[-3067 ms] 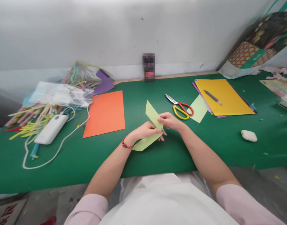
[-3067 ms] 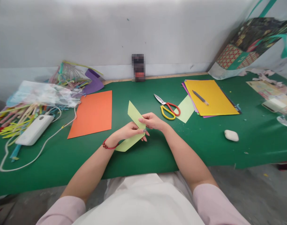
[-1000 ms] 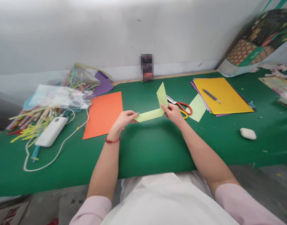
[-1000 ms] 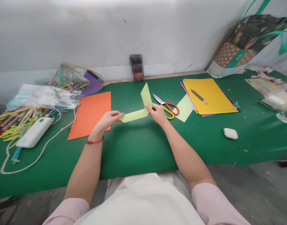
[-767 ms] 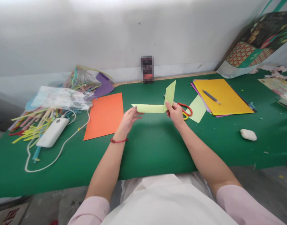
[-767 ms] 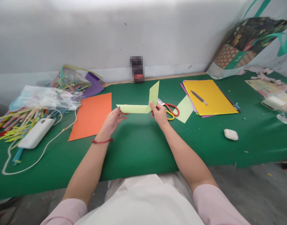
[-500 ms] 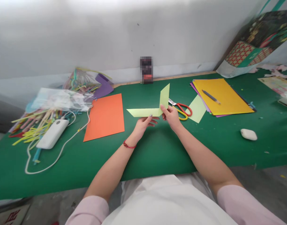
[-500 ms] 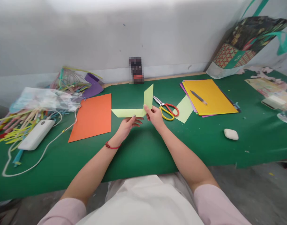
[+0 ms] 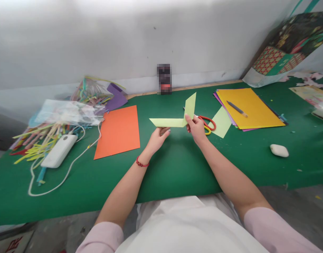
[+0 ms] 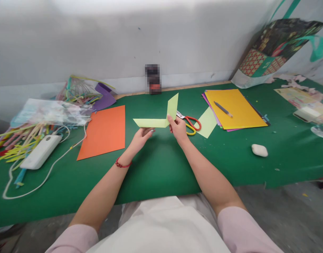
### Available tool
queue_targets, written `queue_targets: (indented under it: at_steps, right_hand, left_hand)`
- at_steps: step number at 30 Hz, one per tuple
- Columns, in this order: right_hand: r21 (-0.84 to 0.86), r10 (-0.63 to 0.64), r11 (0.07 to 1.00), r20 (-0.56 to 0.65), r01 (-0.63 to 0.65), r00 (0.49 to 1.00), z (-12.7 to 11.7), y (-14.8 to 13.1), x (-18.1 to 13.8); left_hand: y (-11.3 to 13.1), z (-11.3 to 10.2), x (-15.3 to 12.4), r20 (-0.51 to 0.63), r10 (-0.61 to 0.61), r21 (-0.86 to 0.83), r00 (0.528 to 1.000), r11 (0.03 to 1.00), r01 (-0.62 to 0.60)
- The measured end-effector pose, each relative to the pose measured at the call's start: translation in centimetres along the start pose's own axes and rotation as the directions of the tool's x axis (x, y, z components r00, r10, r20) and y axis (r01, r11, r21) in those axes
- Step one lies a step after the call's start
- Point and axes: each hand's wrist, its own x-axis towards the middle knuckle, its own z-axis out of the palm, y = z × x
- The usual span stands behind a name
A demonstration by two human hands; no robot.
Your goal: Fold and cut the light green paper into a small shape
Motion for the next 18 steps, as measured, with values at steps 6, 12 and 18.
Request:
queue_targets:
  at_steps: [6, 12, 18]
  right_hand:
    - [-0.026, 0.007, 1.000, 0.017, -0.007, 1.000, -0.1, 0.0, 0.0]
    - [0.000, 0.029, 1.000, 0.137, -0.029, 0.990, 0.8, 0.2, -0.6]
    - [-0.008, 0.050, 0.999, 0.229, -0.050, 0.972, 1.2, 0.5, -1.0]
  left_hand:
    - [0.7, 0.1, -0.1, 0.033, 0.015, 0.058, 0.999, 0.998, -0.017]
    - [1.6, 1.2, -0.8, 0.083, 0.009, -0.117, 0.997, 0.993, 0.001]
    - [0.7, 1.6, -0.8, -0.097, 0.045, -0.129, 0.994, 0.990, -0.058]
